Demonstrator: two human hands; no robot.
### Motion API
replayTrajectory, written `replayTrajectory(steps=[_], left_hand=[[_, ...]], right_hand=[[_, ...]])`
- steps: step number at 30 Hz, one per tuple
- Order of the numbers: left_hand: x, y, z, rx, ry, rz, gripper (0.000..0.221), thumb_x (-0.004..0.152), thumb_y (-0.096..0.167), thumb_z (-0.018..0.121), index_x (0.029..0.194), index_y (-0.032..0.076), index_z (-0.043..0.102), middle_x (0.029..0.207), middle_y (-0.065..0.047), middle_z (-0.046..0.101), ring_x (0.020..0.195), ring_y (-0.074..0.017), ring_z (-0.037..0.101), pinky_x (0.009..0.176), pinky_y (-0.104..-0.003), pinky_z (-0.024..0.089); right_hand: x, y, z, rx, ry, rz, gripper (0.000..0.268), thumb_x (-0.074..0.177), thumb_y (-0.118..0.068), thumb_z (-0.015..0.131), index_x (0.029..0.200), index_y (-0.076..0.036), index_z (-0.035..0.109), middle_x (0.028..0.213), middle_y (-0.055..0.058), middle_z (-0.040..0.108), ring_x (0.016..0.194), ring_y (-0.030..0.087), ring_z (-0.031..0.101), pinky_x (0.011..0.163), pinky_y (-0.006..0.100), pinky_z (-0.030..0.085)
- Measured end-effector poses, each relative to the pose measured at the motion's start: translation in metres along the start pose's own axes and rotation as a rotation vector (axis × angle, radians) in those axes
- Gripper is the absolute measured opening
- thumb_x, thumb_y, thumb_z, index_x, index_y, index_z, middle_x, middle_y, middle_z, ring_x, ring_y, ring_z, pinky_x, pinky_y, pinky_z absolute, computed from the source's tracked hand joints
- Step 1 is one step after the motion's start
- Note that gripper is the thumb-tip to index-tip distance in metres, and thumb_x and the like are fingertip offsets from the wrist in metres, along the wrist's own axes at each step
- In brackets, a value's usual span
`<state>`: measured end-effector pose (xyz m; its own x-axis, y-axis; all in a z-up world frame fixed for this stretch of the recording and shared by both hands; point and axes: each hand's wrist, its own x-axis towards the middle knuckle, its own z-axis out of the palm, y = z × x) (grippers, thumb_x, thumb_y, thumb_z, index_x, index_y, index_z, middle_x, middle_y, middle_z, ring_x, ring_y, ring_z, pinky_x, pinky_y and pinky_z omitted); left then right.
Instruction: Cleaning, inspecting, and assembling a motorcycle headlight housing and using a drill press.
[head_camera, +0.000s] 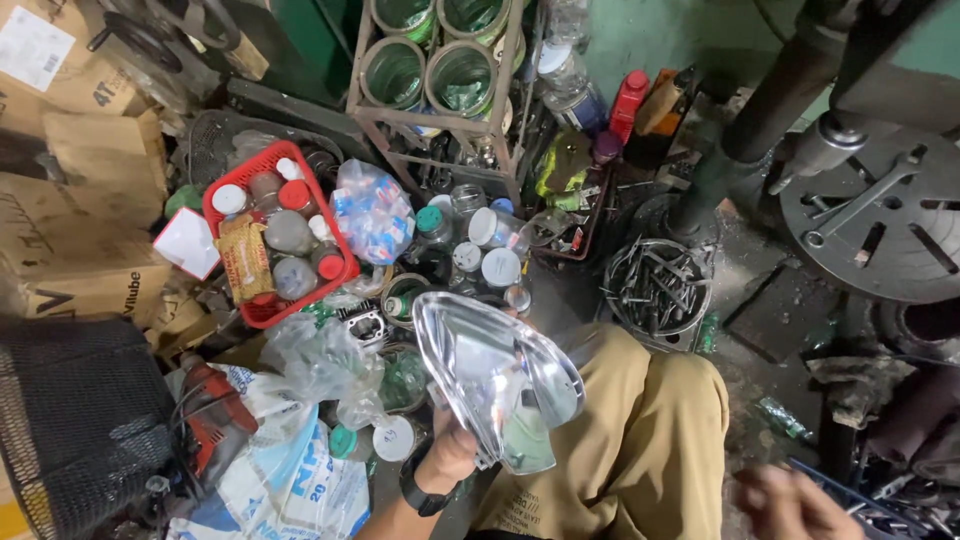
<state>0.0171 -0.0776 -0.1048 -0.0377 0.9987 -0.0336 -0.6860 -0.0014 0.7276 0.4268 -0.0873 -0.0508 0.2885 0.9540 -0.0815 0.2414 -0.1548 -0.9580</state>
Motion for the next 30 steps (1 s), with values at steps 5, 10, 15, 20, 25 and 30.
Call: replayTrajectory(steps=[5, 10, 15, 20, 25, 30], left_hand=[[0.046, 0.063, 0.098, -0.108, 0.125, -0.072, 0.088, 0.085, 0.065, 0.06, 0.148, 0.004, 0.044, 0.133, -0.014, 0.062, 0.115, -0.0291, 0.068, 0.098, -0.046, 0.055], [0.067, 0.106, 0.162, -0.268, 0.108, -0.13, 0.091, 0.086, 0.072, 0.052, 0.149, 0.007, 0.042, 0.133, -0.018, 0.061, 0.11, -0.0372, 0.068, 0.092, -0.057, 0.056], [0.074, 0.111, 0.174, -0.348, 0.005, -0.129, 0.089, 0.092, 0.075, 0.049, 0.148, 0.006, 0.042, 0.13, -0.022, 0.061, 0.1, -0.0432, 0.068, 0.079, -0.065, 0.057], [0.073, 0.107, 0.174, -0.361, -0.01, -0.139, 0.088, 0.093, 0.074, 0.049, 0.15, 0.008, 0.042, 0.131, -0.021, 0.061, 0.099, -0.0431, 0.068, 0.079, -0.065, 0.057], [0.072, 0.104, 0.173, -0.396, -0.076, -0.163, 0.089, 0.094, 0.075, 0.049, 0.152, 0.008, 0.042, 0.133, -0.021, 0.06, 0.102, -0.0432, 0.067, 0.082, -0.065, 0.056], [0.071, 0.103, 0.172, -0.395, -0.104, -0.231, 0.089, 0.09, 0.074, 0.049, 0.149, 0.009, 0.041, 0.135, -0.02, 0.059, 0.112, -0.0407, 0.066, 0.09, -0.064, 0.056]], right_hand=[[0.029, -0.049, 0.064, 0.11, -0.082, 0.023, 0.015, 0.099, 0.0, 0.065, 0.102, 0.01, 0.074, 0.075, 0.016, 0.072, 0.065, 0.018, 0.066, 0.062, 0.029, 0.053], [0.025, -0.028, 0.069, 0.133, -0.163, 0.071, 0.016, 0.094, -0.001, 0.067, 0.1, 0.011, 0.075, 0.075, 0.014, 0.074, 0.067, 0.015, 0.068, 0.063, 0.029, 0.055], [0.023, -0.016, 0.06, -0.027, -0.107, 0.247, 0.017, 0.092, -0.001, 0.071, 0.101, 0.012, 0.077, 0.076, 0.018, 0.076, 0.067, 0.019, 0.07, 0.065, 0.032, 0.058], [0.024, 0.0, 0.051, -0.069, -0.104, 0.323, 0.021, 0.091, -0.004, 0.072, 0.106, 0.011, 0.076, 0.083, 0.02, 0.079, 0.074, 0.022, 0.075, 0.071, 0.035, 0.061], [0.021, 0.014, 0.052, -0.083, -0.125, 0.272, 0.021, 0.089, -0.004, 0.074, 0.105, 0.01, 0.077, 0.086, 0.02, 0.081, 0.08, 0.022, 0.077, 0.076, 0.034, 0.062], [0.029, -0.024, 0.05, -0.161, -0.211, 0.157, 0.019, 0.085, -0.005, 0.076, 0.101, 0.004, 0.079, 0.087, 0.014, 0.082, 0.081, 0.02, 0.081, 0.08, 0.035, 0.065]])
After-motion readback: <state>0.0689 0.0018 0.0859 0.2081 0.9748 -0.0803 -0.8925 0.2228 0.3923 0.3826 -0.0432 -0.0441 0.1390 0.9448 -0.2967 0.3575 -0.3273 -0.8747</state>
